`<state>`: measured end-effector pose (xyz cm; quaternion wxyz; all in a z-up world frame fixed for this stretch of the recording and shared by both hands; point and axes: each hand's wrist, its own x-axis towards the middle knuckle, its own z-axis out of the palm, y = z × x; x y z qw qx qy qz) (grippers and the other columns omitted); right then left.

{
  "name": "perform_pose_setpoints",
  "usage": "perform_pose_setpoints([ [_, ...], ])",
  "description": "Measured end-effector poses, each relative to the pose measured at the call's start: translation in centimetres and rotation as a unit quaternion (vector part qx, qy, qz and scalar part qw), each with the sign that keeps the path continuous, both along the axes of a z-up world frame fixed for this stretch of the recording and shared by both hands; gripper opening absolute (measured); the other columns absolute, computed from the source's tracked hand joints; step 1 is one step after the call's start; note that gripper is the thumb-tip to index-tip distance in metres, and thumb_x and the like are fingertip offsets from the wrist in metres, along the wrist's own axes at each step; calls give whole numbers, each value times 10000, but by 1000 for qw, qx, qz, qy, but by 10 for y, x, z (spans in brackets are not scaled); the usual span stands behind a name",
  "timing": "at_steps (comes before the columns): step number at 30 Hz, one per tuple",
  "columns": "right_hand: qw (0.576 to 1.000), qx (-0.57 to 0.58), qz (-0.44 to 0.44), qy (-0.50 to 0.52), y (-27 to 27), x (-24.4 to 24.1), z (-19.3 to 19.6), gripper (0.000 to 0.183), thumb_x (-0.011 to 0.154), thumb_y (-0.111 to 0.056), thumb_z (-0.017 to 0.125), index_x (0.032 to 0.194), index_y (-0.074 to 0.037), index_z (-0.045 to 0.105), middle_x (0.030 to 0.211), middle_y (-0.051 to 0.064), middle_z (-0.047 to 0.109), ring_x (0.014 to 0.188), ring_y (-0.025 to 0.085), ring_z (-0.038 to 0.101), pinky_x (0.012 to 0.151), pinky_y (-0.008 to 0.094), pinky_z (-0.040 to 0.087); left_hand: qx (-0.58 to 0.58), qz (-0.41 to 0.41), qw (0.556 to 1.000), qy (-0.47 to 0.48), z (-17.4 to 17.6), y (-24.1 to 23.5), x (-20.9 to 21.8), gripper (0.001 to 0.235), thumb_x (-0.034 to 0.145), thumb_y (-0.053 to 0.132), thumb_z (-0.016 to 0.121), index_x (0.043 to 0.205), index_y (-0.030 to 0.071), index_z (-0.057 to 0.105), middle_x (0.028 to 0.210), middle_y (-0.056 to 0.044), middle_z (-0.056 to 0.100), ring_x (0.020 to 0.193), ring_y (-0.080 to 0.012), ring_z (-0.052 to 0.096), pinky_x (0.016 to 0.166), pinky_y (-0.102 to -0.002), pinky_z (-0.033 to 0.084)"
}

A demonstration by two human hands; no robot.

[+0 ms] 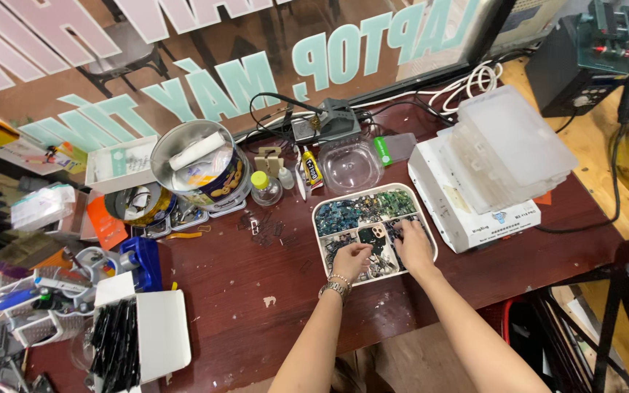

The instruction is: The person sorts small electronic components by hand from a cluttered workbench into a compartmentalized tray. They repeatedly pick up individual pieces, inspect them, and place them into specific sections of the tray.

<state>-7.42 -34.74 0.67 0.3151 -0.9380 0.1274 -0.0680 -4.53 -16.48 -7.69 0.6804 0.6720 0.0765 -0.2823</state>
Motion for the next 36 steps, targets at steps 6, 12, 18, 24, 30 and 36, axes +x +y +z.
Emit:
perform_pose_setpoints([
  [6, 992, 115, 30, 32, 57, 18, 27, 202, 865, -50, 698, 1047, -58, 611, 964, 100, 659, 892, 284, 676, 810, 420, 553, 33, 117, 991, -56, 15, 45, 7, 179, 935, 155, 697, 1054, 47, 776, 835, -43, 752, 678, -97, 685, 587, -250, 573],
  [12, 969, 51, 240, 15, 130, 34, 31, 113, 869, -114, 742, 955, -86, 674, 907, 58, 703, 967, 266, 624, 869, 407, 499, 160, 267, 949, -57, 32, 114, 3, 153, 918, 149, 702, 1004, 51, 784, 852, -67, 794, 699, -136, 737, 631, -297, 597],
  [18, 907, -110, 406, 4, 170, 46, 30, 210, 740, -85, 791, 918, -137, 693, 1009, -4, 701, 1108, 227, 548, 1047, 457, 350, 264, 293, 918, -29, 37, 164, -6, 164, 913, 189, 699, 1014, 94, 785, 868, -78, 798, 738, -171, 754, 709, -328, 592],
  [24, 869, -188, 455, 48, 185, 59, 27, 237, 716, -137, 844, 896, -137, 690, 987, 8, 665, 1130, 235, 530, 1155, 508, 266, 303, 276, 911, -51, 45, 176, -1, 156, 881, 189, 732, 992, 103, 800, 950, -61, 794, 878, -206, 744, 819, -372, 580],
  [30, 872, -162, 457, 64, 184, 69, 23, 193, 731, -144, 842, 808, -116, 667, 909, 8, 673, 1091, 229, 561, 1160, 514, 255, 344, 197, 918, 24, 67, 170, 13, 175, 904, 204, 711, 1062, 147, 761, 958, -109, 788, 918, -256, 749, 862, -382, 572],
  [36, 940, -40, 339, -15, 174, 70, 29, 213, 752, -93, 788, 914, -103, 649, 793, 12, 687, 926, 225, 614, 1050, 469, 334, 453, 96, 861, -211, 66, 151, 32, 180, 831, 122, 769, 1007, 94, 743, 1083, -103, 702, 1058, -297, 665, 925, -424, 551],
])
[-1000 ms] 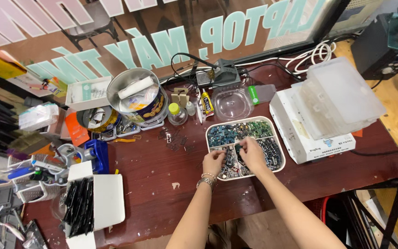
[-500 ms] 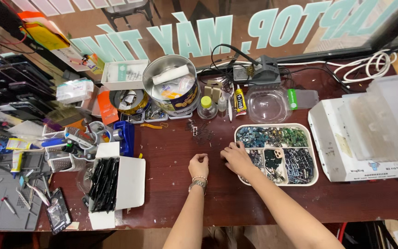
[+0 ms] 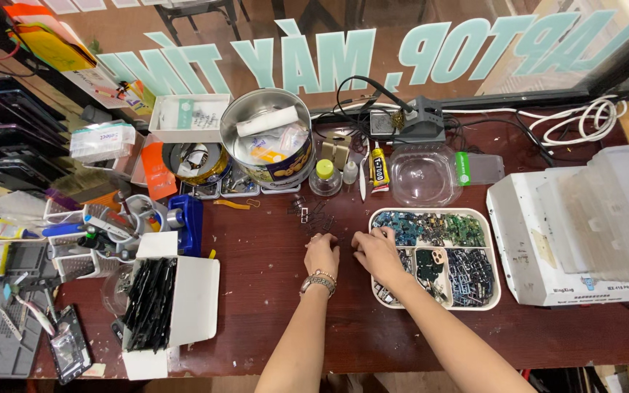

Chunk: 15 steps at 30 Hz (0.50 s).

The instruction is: The person sorts small electronic components by hand from a cluttered workbench into a compartmentalized tray. They repeatedly pick up individual pieces, inspect them, and place them into specific sections of the tray.

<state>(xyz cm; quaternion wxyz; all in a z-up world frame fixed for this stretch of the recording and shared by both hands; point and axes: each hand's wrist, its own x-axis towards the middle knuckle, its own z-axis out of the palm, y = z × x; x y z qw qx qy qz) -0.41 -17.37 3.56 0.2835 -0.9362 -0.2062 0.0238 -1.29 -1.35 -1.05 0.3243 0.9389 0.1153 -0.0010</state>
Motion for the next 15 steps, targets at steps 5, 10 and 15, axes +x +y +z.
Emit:
perform_pose_setpoints([
  [5, 998, 15, -60, 19, 3, 1, 4, 125, 815, -157, 776, 901, -121, 691, 794, 9, 700, 903, 216, 609, 1028, 447, 334, 62, -4, 997, 47, -11, -9, 7, 237, 818, 126, 789, 1022, 69, 681, 1124, -118, 660, 1085, -319, 641, 883, -432, 568],
  [10, 992, 39, -106, 53, 4, 1, 4, 122, 843, -197, 762, 903, -113, 698, 836, 7, 702, 920, 212, 605, 964, 410, 348, 19, 48, 995, 87, -13, -9, 6, 205, 824, 143, 801, 975, 73, 681, 1108, -108, 659, 1054, -299, 656, 864, -421, 571],
  [15, 985, 58, -139, 86, 7, 5, -15, 133, 854, -198, 777, 920, -91, 731, 838, 24, 726, 892, 203, 613, 913, 373, 432, -272, 179, 930, 173, -24, -3, 4, 235, 870, 163, 801, 1038, 13, 736, 989, -139, 794, 865, -213, 766, 792, -327, 614],
])
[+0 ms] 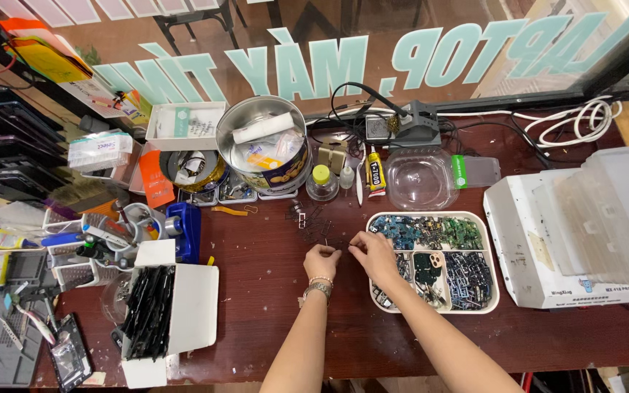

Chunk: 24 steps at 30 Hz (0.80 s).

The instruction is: The person sorts small electronic components by hand from a cluttered workbench into a compartmentalized tray. They repeatedly pick up individual pieces, inspect them, and place them into specific sections of the tray.

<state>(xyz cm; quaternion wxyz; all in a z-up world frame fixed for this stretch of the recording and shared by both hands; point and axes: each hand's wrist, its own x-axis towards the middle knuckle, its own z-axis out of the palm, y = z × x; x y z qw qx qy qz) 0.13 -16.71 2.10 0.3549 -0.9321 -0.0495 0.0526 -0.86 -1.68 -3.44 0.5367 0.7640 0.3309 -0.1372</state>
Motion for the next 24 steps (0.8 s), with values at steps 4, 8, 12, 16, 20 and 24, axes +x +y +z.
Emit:
perform_pose_setpoints([
  [4, 951, 269, -80, 126, -5, 11, -25, 230, 877, -157, 754, 1078, -51, 720, 892, 24, 749, 786, 103, 670, 718, 272, 541, -336, 117, 931, -85, -15, -12, 3, 266, 862, 63, 775, 1101, -30, 703, 1020, -137, 767, 868, -182, 759, 790, -294, 634],
  [8, 903, 374, -128, 170, -18, 8, -41, 253, 911, -129, 740, 1124, 7, 734, 908, 45, 730, 764, 87, 638, 677, 237, 522, -403, 122, 902, -94, -22, -24, -2, 253, 898, 58, 743, 1129, -40, 709, 1022, -115, 758, 870, -184, 747, 791, -289, 623],
  [12, 889, 395, -153, 172, -38, -1, -46, 271, 911, -122, 746, 1137, 28, 738, 913, 25, 724, 767, 87, 630, 705, 236, 535, -428, 84, 895, -96, -24, -38, -8, 266, 889, 73, 752, 1134, -25, 723, 1017, -89, 761, 875, -156, 749, 772, -274, 625],
  [16, 824, 488, -203, 204, -65, -18, -54, 238, 914, -125, 716, 1113, 5, 701, 904, -5, 717, 780, 88, 678, 730, 238, 575, -355, 20, 930, -95, -33, -62, -8, 228, 884, 81, 788, 1084, -23, 756, 932, -68, 759, 773, -128, 705, 680, -250, 581],
  [20, 835, 474, -218, 177, -102, -36, -66, 189, 940, -145, 714, 1069, -8, 707, 866, -7, 697, 755, 83, 633, 679, 234, 534, -266, -95, 951, -122, -43, -95, -9, 207, 868, 87, 809, 1027, -41, 779, 856, -79, 761, 691, -115, 688, 608, -238, 566],
  [24, 895, 353, -248, 114, -151, -55, -66, 203, 918, -155, 746, 1062, -13, 723, 833, 17, 687, 708, 105, 607, 620, 256, 504, -258, -174, 943, -115, -45, -138, -16, 230, 878, 118, 777, 1080, 8, 761, 868, -68, 763, 687, -102, 691, 588, -235, 579],
])
